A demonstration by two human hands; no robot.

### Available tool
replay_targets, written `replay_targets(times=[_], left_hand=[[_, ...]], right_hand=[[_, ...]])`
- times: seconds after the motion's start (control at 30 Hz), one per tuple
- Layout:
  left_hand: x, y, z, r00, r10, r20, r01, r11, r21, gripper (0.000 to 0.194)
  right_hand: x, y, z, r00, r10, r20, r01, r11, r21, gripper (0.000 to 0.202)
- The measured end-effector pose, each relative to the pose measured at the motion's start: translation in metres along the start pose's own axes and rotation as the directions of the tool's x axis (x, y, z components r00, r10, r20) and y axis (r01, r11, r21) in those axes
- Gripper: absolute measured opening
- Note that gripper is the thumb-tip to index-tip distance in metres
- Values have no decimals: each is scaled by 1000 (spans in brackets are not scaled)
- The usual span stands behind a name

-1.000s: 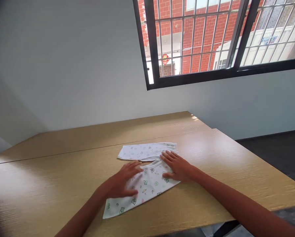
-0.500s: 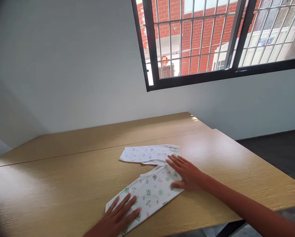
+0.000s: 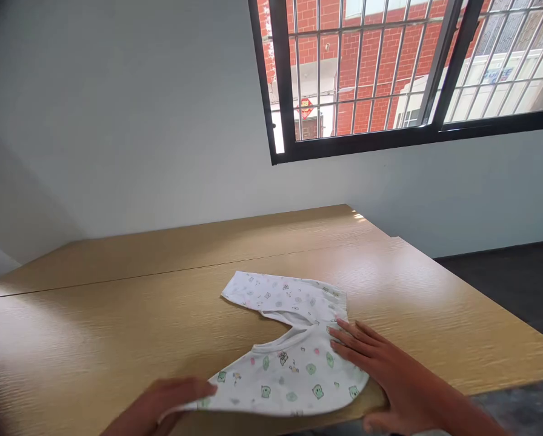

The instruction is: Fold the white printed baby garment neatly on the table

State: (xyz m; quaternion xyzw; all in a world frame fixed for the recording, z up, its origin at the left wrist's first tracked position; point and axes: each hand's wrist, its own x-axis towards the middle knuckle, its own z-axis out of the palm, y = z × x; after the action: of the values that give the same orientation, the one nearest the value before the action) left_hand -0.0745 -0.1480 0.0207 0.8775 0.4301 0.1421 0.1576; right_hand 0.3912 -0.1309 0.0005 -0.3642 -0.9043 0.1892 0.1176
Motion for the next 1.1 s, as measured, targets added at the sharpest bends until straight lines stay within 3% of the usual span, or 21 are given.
replay_targets(times=[0.1,0.23,0.37,0.5,0.57,0.67,0.77,0.87,1.0,1.1], left_hand=[[39,-11,-21,977,-178,-116,152,966,-208,30],[105,-23,-38,949,-243,-198,121,867,-484,36],[150,-34,-36,955,-249,-158,104,787,-609,40],[174,-53,-23,934,-340,-112,181,719,-671,49],[183,-62,-14,905,-404,-133,219,711,-668,54],[193,-73,2,879,-444,-174,237,722,-650,57],[198,-82,13,874,-451,-180,260,748,-611,54],[194,-88,13,870,-456,-189,296,789,-538,44],[178,-85,-2,872,-465,-152,364,825,-433,34],[164,-77,-14,874,-481,-67,425,824,-375,30]], right_hand=[[-12,0,12,999,11,-37,-11,1000,-15,86],[-20,0,21,999,26,-35,-28,998,-48,69],[-22,0,21,998,19,-59,-21,999,-25,54],[-18,3,20,965,98,-243,-77,993,95,36],[-10,4,16,917,240,-319,-167,957,237,30],[15,9,6,836,436,-333,-239,836,494,43],[46,24,-6,795,553,-249,-216,642,735,46],[72,47,-17,790,602,-115,-265,506,821,44],[100,76,-33,797,597,-91,-416,652,634,41],[119,91,-41,806,576,-140,-445,744,499,33]])
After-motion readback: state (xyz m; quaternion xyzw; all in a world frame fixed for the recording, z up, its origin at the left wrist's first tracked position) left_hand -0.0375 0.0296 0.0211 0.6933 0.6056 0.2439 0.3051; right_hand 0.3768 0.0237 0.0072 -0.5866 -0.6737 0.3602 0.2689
